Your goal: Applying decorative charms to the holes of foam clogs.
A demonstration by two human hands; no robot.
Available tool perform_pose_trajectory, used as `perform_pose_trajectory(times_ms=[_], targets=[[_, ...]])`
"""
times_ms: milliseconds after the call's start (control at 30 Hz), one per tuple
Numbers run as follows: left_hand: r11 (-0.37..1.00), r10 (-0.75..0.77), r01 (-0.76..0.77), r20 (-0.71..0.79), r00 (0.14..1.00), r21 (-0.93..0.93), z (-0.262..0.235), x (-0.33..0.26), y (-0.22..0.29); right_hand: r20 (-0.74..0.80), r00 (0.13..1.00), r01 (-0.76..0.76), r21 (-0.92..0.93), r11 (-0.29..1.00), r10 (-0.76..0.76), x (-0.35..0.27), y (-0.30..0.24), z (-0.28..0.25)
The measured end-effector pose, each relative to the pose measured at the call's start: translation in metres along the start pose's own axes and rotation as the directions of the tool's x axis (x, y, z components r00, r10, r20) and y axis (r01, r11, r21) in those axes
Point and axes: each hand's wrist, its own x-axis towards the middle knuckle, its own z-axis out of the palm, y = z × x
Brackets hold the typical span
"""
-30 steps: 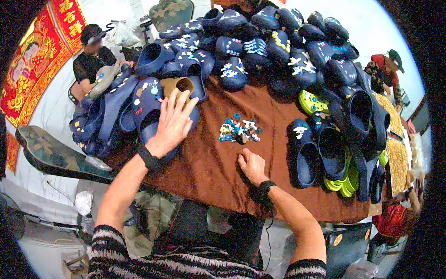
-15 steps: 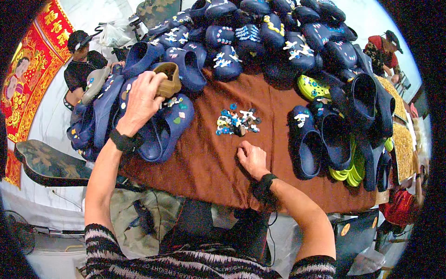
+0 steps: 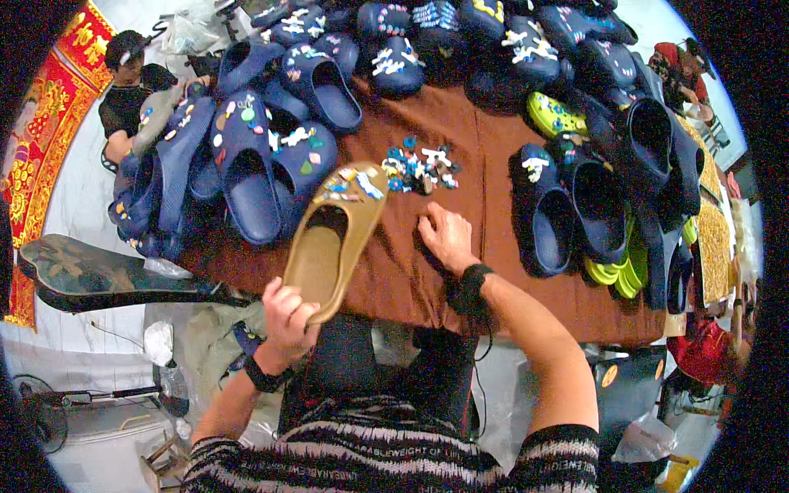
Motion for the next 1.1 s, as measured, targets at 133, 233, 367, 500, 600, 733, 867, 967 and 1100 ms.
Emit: perform_pose_trajectory(times_ms=[133,233,367,500,600,733,867,967,1100], targets=[[0.986,-0.08,0.111,0.232,0.969,-0.124,0.0,-0.044,0.027,0.032,0.999,-0.029,0.025,0.999,0.029,0.002,-0.002,-0.003],[0.98,-0.148,0.18,0.291,0.945,-0.085,-0.003,-0.044,0.035,0.039,0.999,-0.036,0.035,0.999,0.034,-0.001,-0.003,-0.002],[0.92,-0.185,0.285,0.343,0.921,-0.269,-0.016,-0.02,0.034,0.055,0.997,-0.062,0.021,0.998,0.06,-0.002,-0.003,-0.007],[0.877,-0.321,0.382,0.236,0.917,-0.292,-0.012,-0.014,0.024,0.076,0.994,-0.075,0.024,0.997,0.073,-0.004,-0.014,-0.009],[0.787,-0.517,0.565,0.234,0.823,-0.249,0.001,0.019,0.024,0.057,0.995,-0.086,0.027,0.996,0.085,-0.007,-0.007,-0.007],[0.8,-0.504,0.552,0.235,0.831,-0.234,0.025,0.048,0.016,0.062,0.993,-0.104,0.05,0.993,0.101,-0.011,-0.014,-0.007],[0.817,-0.471,0.551,0.353,0.808,-0.171,0.034,0.05,0.014,0.077,0.994,-0.079,0.053,0.995,0.074,-0.014,-0.012,-0.005],[0.82,-0.465,0.544,0.347,0.814,-0.176,0.035,0.05,0.015,0.152,0.985,-0.131,0.369,0.92,0.079,-0.012,-0.023,-0.01],[0.813,-0.453,0.545,0.364,0.814,-0.205,0.031,0.051,0.018,0.272,0.959,-0.245,0.653,0.716,0.081,-0.007,-0.061,-0.018]])
